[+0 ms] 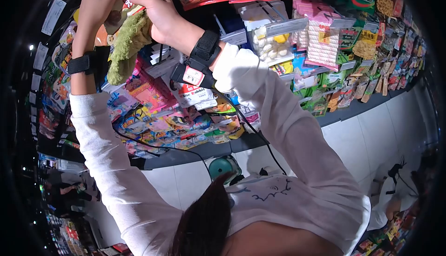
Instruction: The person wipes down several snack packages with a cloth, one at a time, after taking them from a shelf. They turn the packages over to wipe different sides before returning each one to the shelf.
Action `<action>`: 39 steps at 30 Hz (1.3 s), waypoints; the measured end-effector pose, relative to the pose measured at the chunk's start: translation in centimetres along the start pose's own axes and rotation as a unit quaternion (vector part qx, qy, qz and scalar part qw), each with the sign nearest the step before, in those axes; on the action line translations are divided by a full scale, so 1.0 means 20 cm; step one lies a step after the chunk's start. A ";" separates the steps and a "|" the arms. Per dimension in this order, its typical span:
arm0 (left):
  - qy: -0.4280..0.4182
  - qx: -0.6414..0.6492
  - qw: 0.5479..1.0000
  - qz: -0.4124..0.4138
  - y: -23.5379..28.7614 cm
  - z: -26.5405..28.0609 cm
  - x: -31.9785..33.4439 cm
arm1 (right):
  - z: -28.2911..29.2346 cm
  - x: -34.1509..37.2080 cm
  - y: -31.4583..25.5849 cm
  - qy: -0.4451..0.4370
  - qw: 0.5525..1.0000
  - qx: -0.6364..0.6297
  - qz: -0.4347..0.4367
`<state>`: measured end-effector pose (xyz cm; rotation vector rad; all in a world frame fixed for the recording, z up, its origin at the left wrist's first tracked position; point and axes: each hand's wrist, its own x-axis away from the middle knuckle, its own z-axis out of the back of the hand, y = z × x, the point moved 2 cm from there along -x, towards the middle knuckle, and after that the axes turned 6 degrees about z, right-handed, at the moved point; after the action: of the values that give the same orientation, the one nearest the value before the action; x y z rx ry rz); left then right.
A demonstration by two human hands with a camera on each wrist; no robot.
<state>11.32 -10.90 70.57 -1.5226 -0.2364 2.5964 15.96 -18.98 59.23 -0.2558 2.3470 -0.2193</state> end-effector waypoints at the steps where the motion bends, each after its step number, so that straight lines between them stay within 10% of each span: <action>1: 0.042 0.018 0.999 -0.013 -0.03 -0.03 0.01 | 0.01 0.00 0.01 0.012 1.000 0.016 0.011; 11: 0.027 0.022 0.997 -0.073 0.01 0.04 0.01 | 0.02 0.05 0.00 0.011 0.999 0.021 0.025; 22: -0.186 0.104 0.977 0.001 0.10 0.19 -0.10 | 0.07 -0.05 0.01 0.010 1.000 0.006 -0.012; 29: 0.014 0.067 0.993 -0.096 -0.01 0.01 -0.13 | 0.06 -0.03 -0.03 0.059 0.997 0.004 -0.039; 33: -0.105 0.188 0.975 0.061 0.12 0.13 -0.06 | -0.02 0.03 -0.06 0.015 0.998 0.033 0.051; 39: 0.130 0.114 0.975 -0.138 -0.04 0.00 -0.09 | 0.01 0.08 -0.02 0.028 0.992 0.104 0.068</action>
<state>12.23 -10.42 72.27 -1.5961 -0.1080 2.1062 15.14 -19.78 58.12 0.0113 2.3638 -0.4063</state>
